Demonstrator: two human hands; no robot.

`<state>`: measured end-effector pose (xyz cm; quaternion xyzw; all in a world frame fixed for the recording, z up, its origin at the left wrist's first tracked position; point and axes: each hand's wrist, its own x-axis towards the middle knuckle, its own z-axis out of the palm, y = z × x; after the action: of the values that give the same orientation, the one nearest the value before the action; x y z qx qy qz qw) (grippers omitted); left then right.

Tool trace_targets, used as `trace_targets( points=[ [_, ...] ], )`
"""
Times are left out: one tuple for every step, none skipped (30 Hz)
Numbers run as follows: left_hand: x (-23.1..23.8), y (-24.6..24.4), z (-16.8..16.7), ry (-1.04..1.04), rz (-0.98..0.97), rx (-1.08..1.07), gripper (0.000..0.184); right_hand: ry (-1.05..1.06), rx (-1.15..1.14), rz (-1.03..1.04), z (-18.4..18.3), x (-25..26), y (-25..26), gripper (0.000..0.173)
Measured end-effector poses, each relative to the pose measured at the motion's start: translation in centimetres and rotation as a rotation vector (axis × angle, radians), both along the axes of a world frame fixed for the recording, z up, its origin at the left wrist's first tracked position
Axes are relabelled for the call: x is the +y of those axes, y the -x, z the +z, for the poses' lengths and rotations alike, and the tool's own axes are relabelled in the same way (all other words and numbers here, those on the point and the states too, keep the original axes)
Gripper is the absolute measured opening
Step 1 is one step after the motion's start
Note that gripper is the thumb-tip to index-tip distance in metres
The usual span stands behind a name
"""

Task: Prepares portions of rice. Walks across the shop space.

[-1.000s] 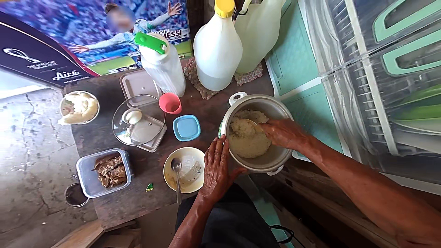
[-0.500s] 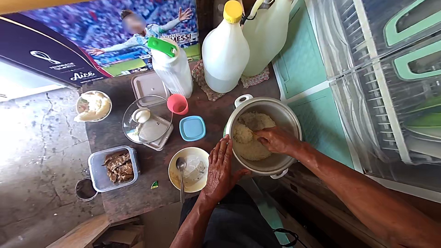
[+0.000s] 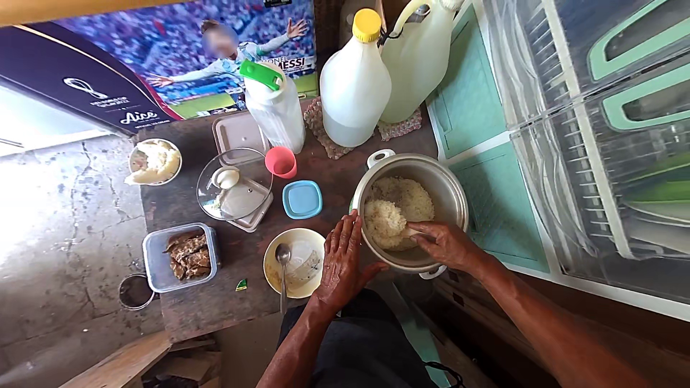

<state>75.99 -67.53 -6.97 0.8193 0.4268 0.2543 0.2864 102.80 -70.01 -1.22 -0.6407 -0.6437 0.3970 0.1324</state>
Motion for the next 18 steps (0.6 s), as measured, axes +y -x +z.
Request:
trace_targets(
  points=[
    [0.0, 0.1, 0.0, 0.002, -0.003, 0.005, 0.101, -0.016, 0.006, -0.027, 0.2, -0.3, -0.2, 0.033],
    [0.0, 0.2, 0.0, 0.008, -0.009, 0.004, 0.1, -0.038, 0.01, -0.056, 0.3, -0.6, -0.4, 0.032],
    [0.0, 0.4, 0.1, 0.018, -0.015, -0.005, 0.098, -0.056, 0.012, -0.085, 0.6, -0.9, -0.5, 0.032],
    [0.0, 0.8, 0.2, 0.034, -0.02, -0.02, 0.095, -0.076, 0.012, -0.115, 0.9, -1.1, -0.7, 0.031],
    [0.0, 1.4, 0.4, 0.058, -0.023, -0.039, 0.091, -0.086, 0.009, -0.145, 1.2, -1.3, -1.0, 0.031],
    [-0.1, 2.3, 0.7, 0.087, -0.019, -0.054, 0.086, -0.099, 0.005, -0.173, 1.5, -1.6, -1.3, 0.03],
    [-0.3, 3.5, 0.9, 0.117, -0.004, -0.059, 0.078, -0.108, 0.006, -0.196, 1.7, -1.9, -1.6, 0.03],
    [-0.6, 5.0, 1.0, 0.153, 0.022, -0.042, 0.068, -0.124, 0.006, -0.218, 1.9, -2.2, -1.8, 0.029],
    [-0.9, 6.8, 0.8, 0.184, 0.057, -0.002, 0.06, -0.139, 0.004, -0.24, 2.1, -2.5, -2.0, 0.028],
    [-1.3, 8.7, 0.3, 0.215, 0.095, 0.052, 0.053, -0.153, 0.0, -0.256, 2.4, -2.8, -2.2, 0.028],
    [-1.7, 10.7, -0.3, 0.238, 0.133, 0.109, 0.047, -0.171, -0.008, -0.266, 2.9, -3.0, -2.3, 0.029],
    [-2.2, 12.7, -0.9, 0.255, 0.169, 0.167, 0.044, -0.195, -0.02, -0.272, 3.4, -3.2, -2.3, 0.03],
    [-2.8, 14.5, -1.5, 0.288, 0.202, 0.227, 0.042, -0.222, -0.03, -0.269, 4.0, -3.4, -2.3, 0.032],
    [-3.4, 16.1, -1.9, 0.345, 0.23, 0.295, 0.04, -0.248, -0.041, -0.259, 4.7, -3.6, -2.2, 0.033],
    [-3.8, 17.4, -2.3, 0.422, 0.25, 0.361, 0.041, -0.274, -0.052, -0.245, 5.6, -3.7, -2.0, 0.034],
    [-4.2, 18.3, -2.5, 0.498, 0.263, 0.422, 0.042, -0.304, -0.063, -0.228, 6.5, -3.7, -1.5, 0.035],
    [-4.4, 19.0, -2.7, 0.581, 0.265, 0.477, 0.045, -0.331, -0.07, -0.207, 7.5, -3.7, -0.9, 0.035],
    [-4.6, 19.4, -2.9, 0.659, 0.258, 0.521, 0.049, -0.357, -0.069, -0.187, 8.4, -3.7, -0.1, 0.035]
  ],
)
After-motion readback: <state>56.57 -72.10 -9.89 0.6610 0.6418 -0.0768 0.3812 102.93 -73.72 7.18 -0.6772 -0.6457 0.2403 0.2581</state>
